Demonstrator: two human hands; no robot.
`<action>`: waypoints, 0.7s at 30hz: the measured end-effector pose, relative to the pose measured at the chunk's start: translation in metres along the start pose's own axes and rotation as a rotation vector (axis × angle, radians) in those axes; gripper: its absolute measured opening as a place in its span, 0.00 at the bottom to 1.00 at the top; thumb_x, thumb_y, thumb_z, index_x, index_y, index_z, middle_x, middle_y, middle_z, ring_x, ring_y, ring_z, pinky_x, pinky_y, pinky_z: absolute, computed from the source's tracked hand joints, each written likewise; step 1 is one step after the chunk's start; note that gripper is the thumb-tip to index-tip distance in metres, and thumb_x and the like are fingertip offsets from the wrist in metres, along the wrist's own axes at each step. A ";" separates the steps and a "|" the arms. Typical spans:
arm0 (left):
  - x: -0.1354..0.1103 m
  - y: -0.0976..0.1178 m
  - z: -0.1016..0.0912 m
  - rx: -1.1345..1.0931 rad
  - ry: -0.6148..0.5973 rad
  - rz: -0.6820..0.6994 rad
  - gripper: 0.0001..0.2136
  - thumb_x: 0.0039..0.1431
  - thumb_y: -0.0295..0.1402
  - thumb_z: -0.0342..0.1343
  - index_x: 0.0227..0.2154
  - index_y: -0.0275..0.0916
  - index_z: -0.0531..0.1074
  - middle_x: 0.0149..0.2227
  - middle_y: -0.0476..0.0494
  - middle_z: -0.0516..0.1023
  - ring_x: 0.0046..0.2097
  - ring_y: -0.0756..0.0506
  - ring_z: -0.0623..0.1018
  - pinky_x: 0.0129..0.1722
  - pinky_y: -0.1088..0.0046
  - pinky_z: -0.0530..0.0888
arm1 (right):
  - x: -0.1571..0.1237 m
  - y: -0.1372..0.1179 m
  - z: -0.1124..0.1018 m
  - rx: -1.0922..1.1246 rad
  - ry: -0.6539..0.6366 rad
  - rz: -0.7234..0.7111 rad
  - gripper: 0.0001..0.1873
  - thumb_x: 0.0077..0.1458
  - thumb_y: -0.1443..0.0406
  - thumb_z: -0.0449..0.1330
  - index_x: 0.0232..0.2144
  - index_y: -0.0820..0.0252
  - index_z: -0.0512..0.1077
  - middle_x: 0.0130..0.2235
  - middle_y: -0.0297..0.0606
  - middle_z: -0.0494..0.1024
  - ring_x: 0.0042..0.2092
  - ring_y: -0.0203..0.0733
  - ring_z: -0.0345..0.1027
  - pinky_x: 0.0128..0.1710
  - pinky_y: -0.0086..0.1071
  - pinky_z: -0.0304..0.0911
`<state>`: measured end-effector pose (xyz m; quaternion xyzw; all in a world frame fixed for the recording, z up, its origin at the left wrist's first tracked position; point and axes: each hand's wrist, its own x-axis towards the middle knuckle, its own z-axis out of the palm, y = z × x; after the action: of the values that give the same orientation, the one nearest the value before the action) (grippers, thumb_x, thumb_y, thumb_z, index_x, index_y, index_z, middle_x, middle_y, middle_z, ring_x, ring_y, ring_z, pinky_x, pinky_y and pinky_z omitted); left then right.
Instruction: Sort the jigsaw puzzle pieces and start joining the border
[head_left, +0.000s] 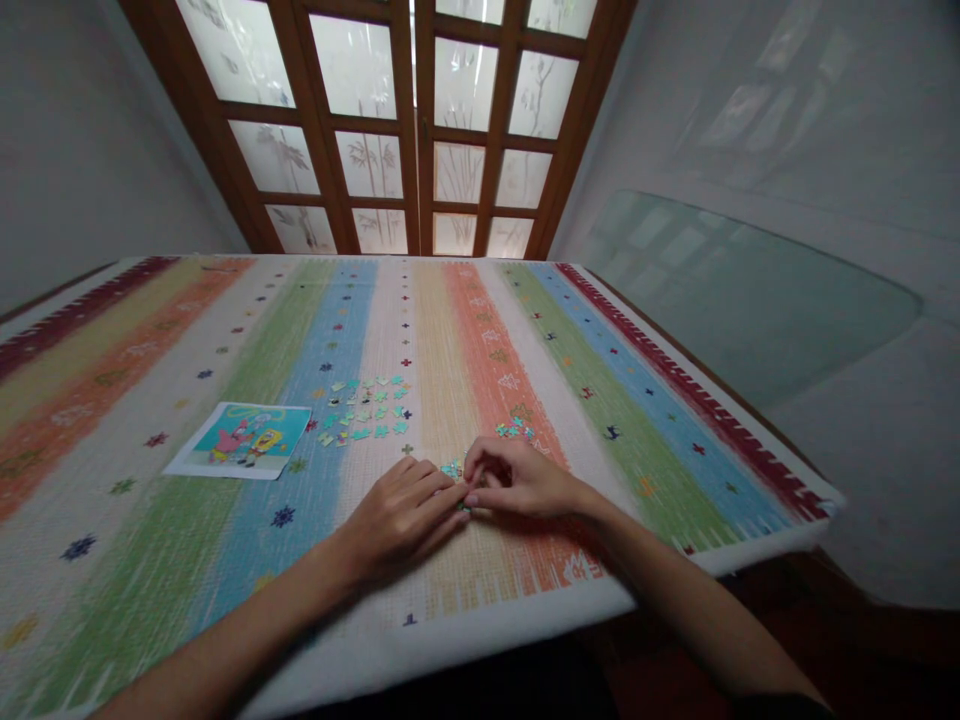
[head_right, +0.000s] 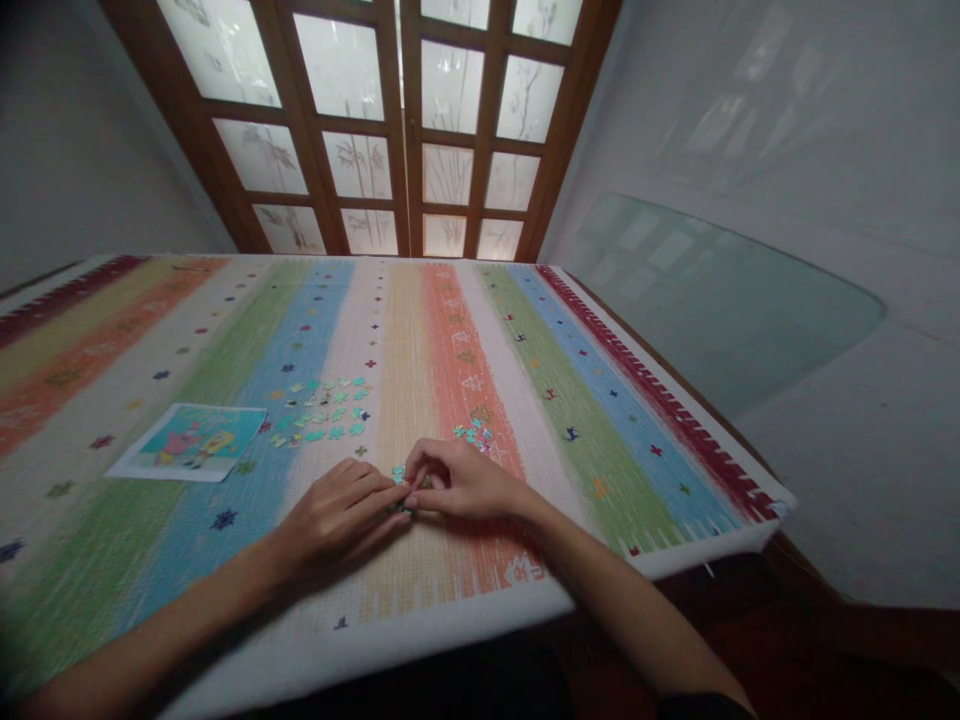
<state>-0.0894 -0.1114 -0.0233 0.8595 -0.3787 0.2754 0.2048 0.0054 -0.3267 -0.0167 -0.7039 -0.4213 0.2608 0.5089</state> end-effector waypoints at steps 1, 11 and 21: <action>0.000 0.000 0.000 -0.006 0.012 0.006 0.07 0.71 0.28 0.54 0.49 0.37 0.71 0.35 0.45 0.79 0.34 0.46 0.74 0.33 0.67 0.69 | 0.000 0.000 0.000 0.016 -0.002 0.006 0.15 0.57 0.57 0.70 0.38 0.59 0.72 0.28 0.29 0.72 0.27 0.33 0.59 0.27 0.28 0.56; -0.004 -0.042 -0.039 0.055 0.076 -0.023 0.03 0.70 0.29 0.56 0.43 0.39 0.75 0.35 0.45 0.80 0.36 0.46 0.77 0.36 0.67 0.74 | -0.005 0.000 -0.034 -0.408 -0.013 -0.026 0.04 0.62 0.64 0.64 0.38 0.60 0.77 0.33 0.36 0.75 0.33 0.37 0.65 0.34 0.32 0.60; -0.029 -0.108 -0.102 -0.104 0.076 -0.398 0.09 0.61 0.41 0.66 0.35 0.40 0.80 0.25 0.51 0.77 0.24 0.52 0.72 0.24 0.77 0.69 | -0.007 0.004 -0.039 -0.508 -0.267 -0.063 0.07 0.60 0.71 0.67 0.41 0.60 0.80 0.39 0.41 0.78 0.42 0.42 0.71 0.44 0.36 0.64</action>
<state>-0.0559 0.0295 0.0213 0.8947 -0.2069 0.2417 0.3135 0.0342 -0.3525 -0.0075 -0.7547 -0.5583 0.2214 0.2640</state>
